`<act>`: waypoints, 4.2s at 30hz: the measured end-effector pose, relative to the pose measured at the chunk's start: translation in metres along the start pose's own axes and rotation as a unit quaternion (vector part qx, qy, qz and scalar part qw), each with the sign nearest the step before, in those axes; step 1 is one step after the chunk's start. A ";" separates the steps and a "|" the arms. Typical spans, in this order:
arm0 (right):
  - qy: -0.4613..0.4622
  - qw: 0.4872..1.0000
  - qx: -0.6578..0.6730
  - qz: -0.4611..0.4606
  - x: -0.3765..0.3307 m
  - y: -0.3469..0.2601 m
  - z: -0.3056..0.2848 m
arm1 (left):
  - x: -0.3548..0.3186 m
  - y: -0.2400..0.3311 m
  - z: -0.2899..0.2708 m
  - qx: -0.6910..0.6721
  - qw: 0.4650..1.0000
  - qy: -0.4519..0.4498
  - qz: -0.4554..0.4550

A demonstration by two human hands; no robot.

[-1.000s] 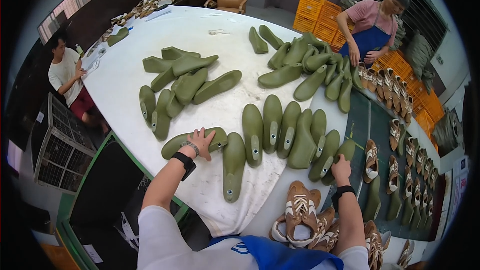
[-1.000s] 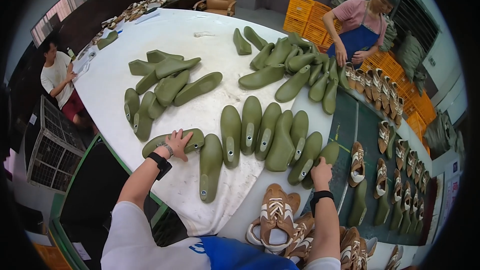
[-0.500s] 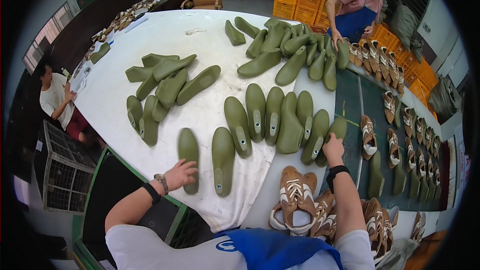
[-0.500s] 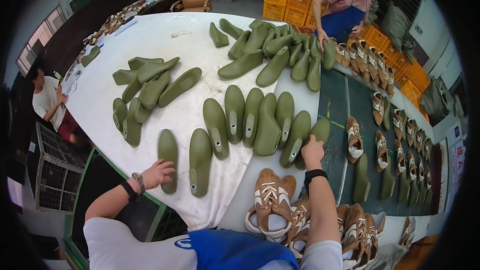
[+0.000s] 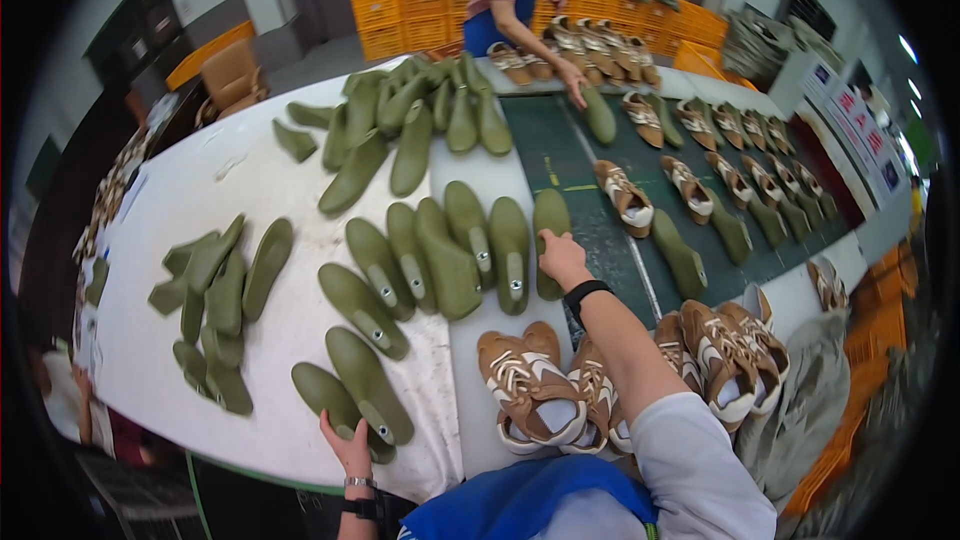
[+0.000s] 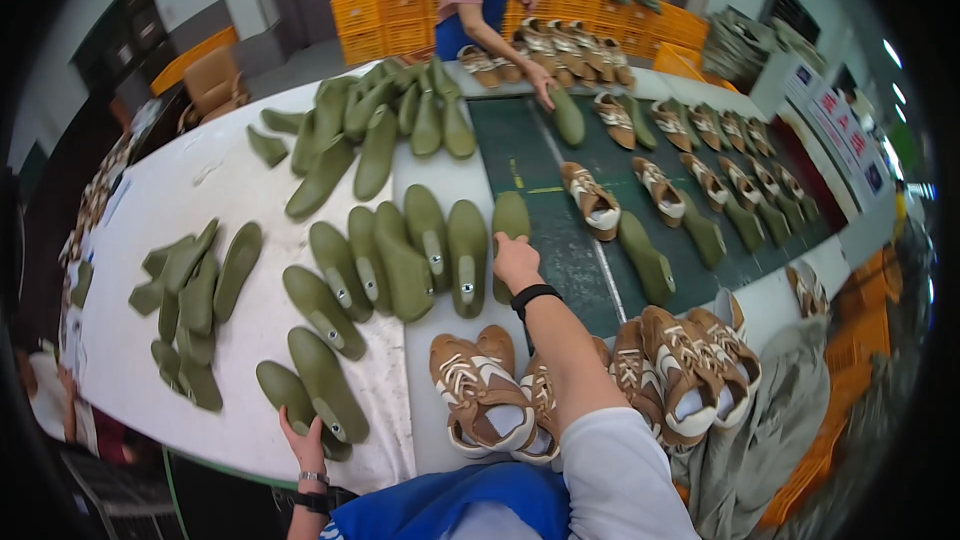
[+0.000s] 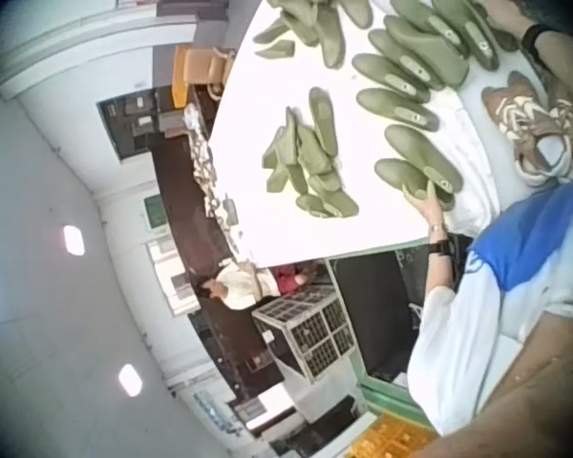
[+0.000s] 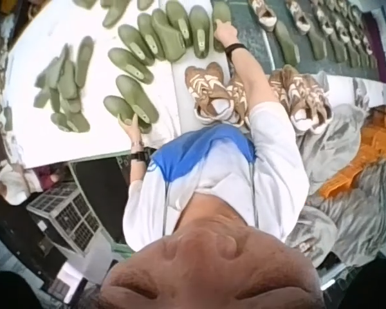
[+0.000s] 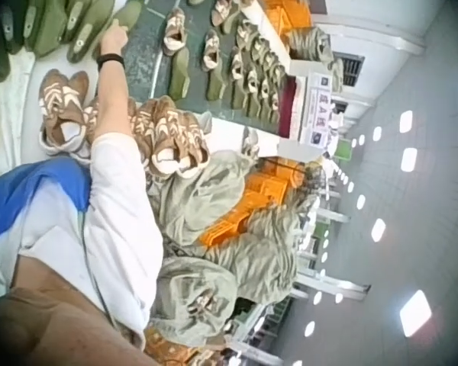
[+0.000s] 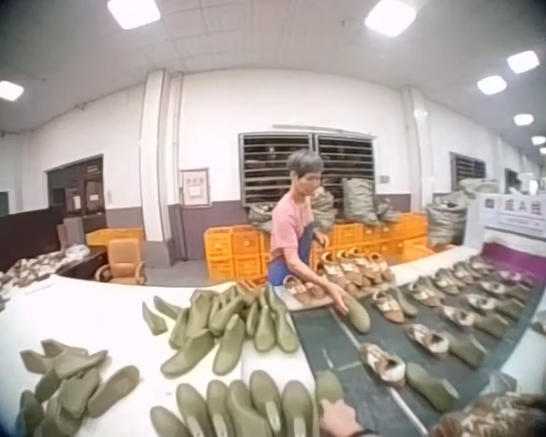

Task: The recorder matches green shoe lasts with corresponding shoes on an assembly line table, placing them onto a conveyor belt.

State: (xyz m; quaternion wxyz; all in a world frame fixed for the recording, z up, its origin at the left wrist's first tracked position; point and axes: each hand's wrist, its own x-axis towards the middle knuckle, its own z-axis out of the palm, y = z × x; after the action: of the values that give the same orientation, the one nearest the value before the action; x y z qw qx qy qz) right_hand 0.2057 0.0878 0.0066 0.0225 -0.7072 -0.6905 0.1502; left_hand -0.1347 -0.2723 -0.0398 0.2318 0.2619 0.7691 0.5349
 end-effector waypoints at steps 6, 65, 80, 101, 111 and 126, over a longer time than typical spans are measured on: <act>-0.039 0.997 -0.041 0.058 0.002 0.088 0.014 | 0.000 0.017 0.006 -0.080 0.995 -0.041 -0.038; 0.057 0.831 0.083 -0.547 -0.263 -0.232 0.108 | 0.346 0.045 0.003 0.487 0.861 -0.013 0.148; 0.037 0.843 0.090 -0.529 -0.255 -0.237 0.101 | 0.372 0.046 0.051 0.259 0.953 -0.154 -0.018; 0.055 0.847 0.106 -0.517 -0.259 -0.228 0.114 | 0.276 0.089 0.034 0.269 0.935 -0.232 -0.003; -0.034 0.854 0.164 -0.493 -0.277 -0.190 0.114 | 0.224 0.049 -0.046 0.468 0.848 -0.215 0.123; -0.057 0.876 0.145 -0.456 -0.316 -0.146 0.096 | 0.075 0.022 -0.108 0.315 0.909 -0.230 0.144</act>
State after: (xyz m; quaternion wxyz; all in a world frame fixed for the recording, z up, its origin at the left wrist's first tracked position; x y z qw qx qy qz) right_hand 0.0404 -0.2337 0.0075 0.1518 -0.2930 -0.9069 0.2619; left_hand -0.2564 -0.2928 0.0097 0.2284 0.5453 0.7768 0.2171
